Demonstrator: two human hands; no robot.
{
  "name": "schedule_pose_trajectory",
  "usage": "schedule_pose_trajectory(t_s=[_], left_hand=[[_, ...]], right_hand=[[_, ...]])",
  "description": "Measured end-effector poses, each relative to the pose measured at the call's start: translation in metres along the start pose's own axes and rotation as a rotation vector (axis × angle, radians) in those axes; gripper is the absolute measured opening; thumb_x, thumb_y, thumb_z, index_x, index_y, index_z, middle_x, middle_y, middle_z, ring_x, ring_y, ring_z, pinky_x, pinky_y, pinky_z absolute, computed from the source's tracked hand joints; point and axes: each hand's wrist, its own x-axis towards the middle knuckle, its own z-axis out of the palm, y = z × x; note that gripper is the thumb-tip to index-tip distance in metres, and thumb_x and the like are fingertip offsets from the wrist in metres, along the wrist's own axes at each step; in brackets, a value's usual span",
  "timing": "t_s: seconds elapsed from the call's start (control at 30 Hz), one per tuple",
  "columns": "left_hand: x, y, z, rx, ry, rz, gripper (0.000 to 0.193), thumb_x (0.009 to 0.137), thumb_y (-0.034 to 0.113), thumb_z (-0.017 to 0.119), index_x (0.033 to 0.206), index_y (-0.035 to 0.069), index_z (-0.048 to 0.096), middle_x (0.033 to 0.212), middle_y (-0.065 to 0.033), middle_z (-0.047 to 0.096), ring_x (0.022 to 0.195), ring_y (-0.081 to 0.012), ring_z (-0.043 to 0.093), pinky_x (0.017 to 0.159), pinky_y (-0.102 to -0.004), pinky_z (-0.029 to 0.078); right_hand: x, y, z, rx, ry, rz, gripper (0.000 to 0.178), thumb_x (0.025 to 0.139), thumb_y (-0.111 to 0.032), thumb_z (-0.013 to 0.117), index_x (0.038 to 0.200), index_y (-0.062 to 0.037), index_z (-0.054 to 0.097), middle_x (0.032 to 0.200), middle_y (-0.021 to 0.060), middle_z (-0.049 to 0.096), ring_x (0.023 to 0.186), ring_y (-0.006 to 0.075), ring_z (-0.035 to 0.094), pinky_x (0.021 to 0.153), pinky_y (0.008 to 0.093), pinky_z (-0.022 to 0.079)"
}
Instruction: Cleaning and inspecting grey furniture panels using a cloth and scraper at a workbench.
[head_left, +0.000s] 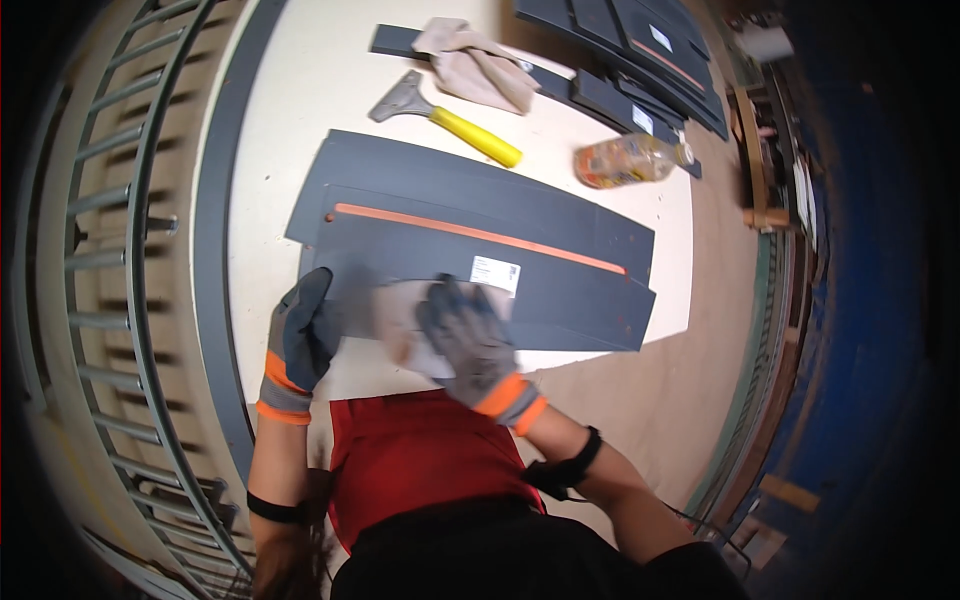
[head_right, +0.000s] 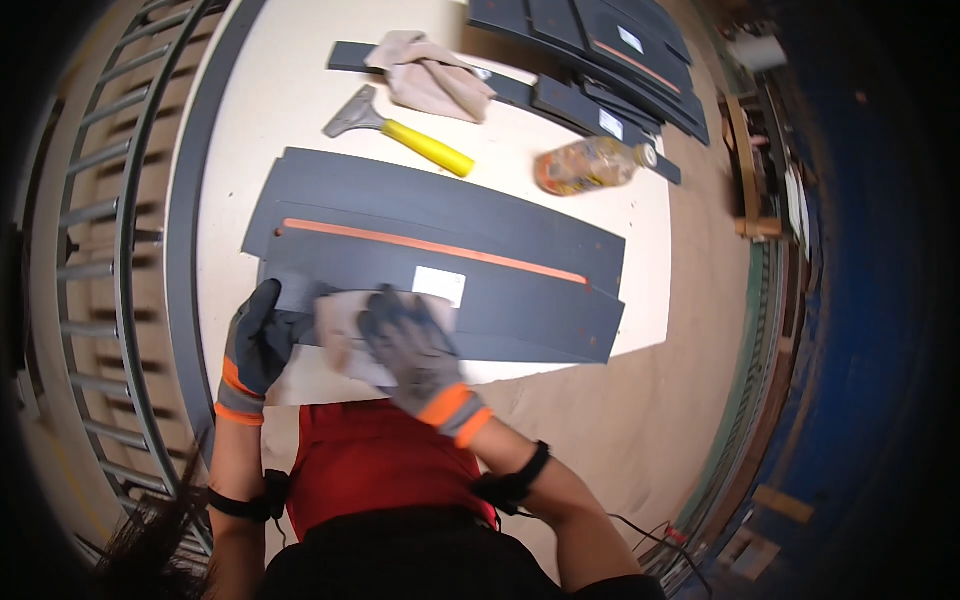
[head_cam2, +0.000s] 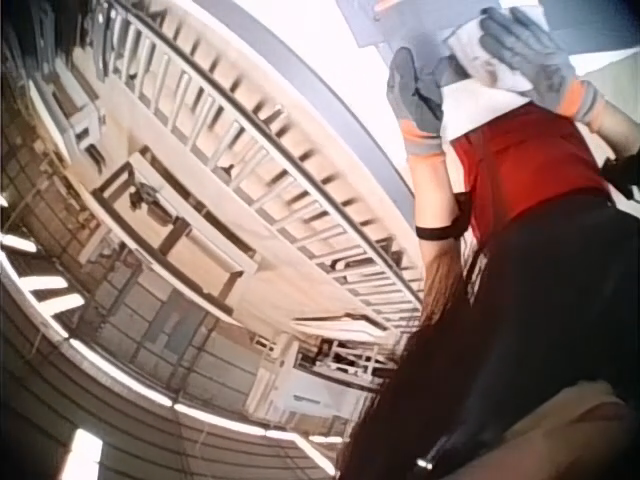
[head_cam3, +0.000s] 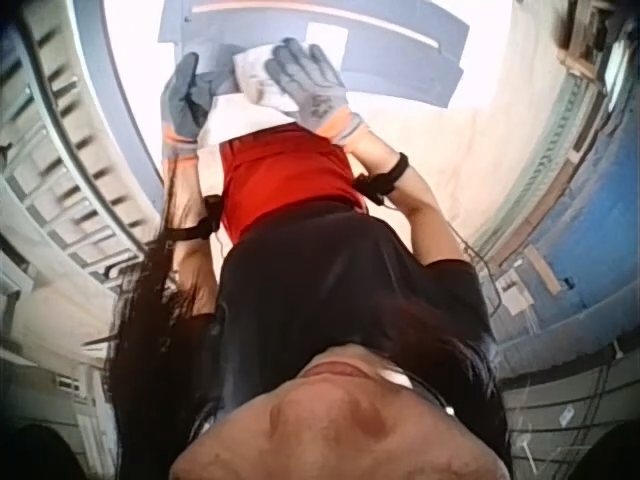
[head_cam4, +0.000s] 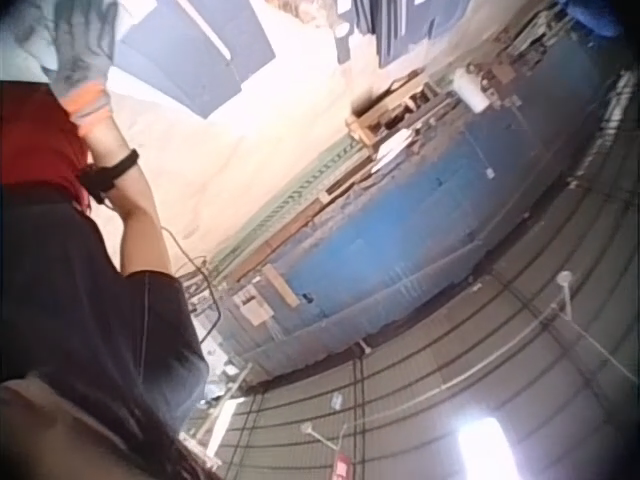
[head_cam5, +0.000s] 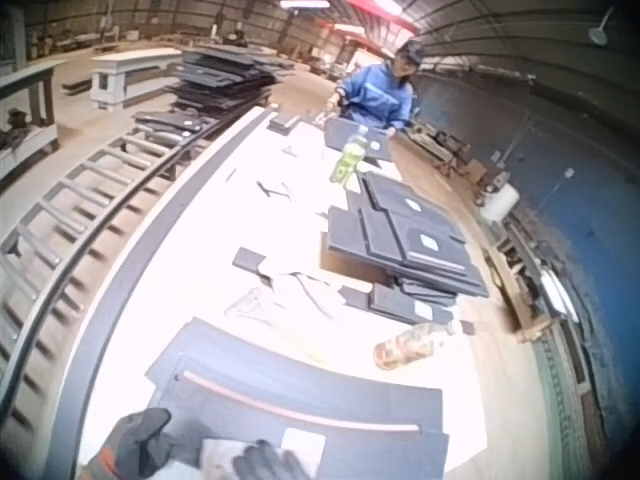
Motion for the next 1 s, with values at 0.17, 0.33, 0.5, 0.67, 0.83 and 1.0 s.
schedule_pose_trajectory(t_s=[0.17,0.33,0.5,0.67,0.83,1.0], left_hand=[[0.013,0.028,0.015,-0.423,-0.015,-0.359,0.043,0.101,0.024,0.046,0.131,-0.005,0.051,0.106,-0.0109,0.062,0.085,-0.0149,0.059,0.079,-0.0285,0.051],[0.016,0.029,0.009,-0.485,-0.153,-0.309,0.046,0.101,0.029,0.047,0.132,-0.005,0.049,0.122,-0.0172,0.06,0.112,-0.0274,0.062,0.097,-0.0382,0.051],[0.019,0.029,0.002,-0.588,-0.333,-0.354,0.048,0.102,0.029,0.045,0.138,-0.002,0.045,0.134,-0.0175,0.056,0.12,-0.0337,0.058,0.106,-0.047,0.046],[0.024,0.044,0.009,-0.483,-0.326,-0.348,0.051,0.102,0.031,0.046,0.141,-0.001,0.042,0.141,-0.0177,0.051,0.126,-0.0323,0.054,0.108,-0.0473,0.044],[0.017,0.052,0.018,-0.311,-0.139,-0.322,0.049,0.101,0.029,0.049,0.136,-0.006,0.046,0.125,-0.0158,0.059,0.106,-0.0264,0.064,0.093,-0.0399,0.054],[0.005,0.074,-0.008,0.5,0.102,-0.28,0.039,0.1,0.022,0.056,0.127,-0.007,0.057,0.094,-0.0092,0.069,0.083,-0.0162,0.068,0.079,-0.0295,0.055]], right_hand=[[-0.143,0.102,0.013,-0.156,-0.028,0.555,0.082,0.075,-0.03,0.069,0.144,-0.0015,0.036,0.147,0.0227,0.033,0.143,0.0413,0.022,0.119,0.0516,0.015],[-0.141,0.091,0.059,0.424,0.382,0.772,0.051,0.081,-0.019,0.064,0.126,-0.0004,0.048,0.128,0.0203,0.048,0.118,0.0348,0.047,0.106,0.042,0.036],[-0.005,-0.017,0.026,0.236,0.271,0.016,0.071,0.078,-0.027,0.067,0.14,-0.0014,0.042,0.148,0.0175,0.037,0.144,0.0349,0.027,0.121,0.0453,0.016],[-0.052,0.031,0.028,0.222,0.412,0.11,0.071,0.075,-0.022,0.068,0.137,0.0024,0.044,0.144,0.0217,0.04,0.138,0.0363,0.035,0.119,0.0448,0.023],[-0.192,0.148,0.033,0.697,0.814,0.971,0.049,0.087,-0.016,0.063,0.129,0.0054,0.05,0.121,0.0174,0.059,0.11,0.0257,0.055,0.095,0.0348,0.044],[-0.216,0.145,-0.001,0.738,1.134,1.307,0.058,0.097,-0.053,0.046,0.106,0.0019,0.06,0.073,0.0068,0.057,0.069,0.0161,0.056,0.065,0.0321,0.047]])
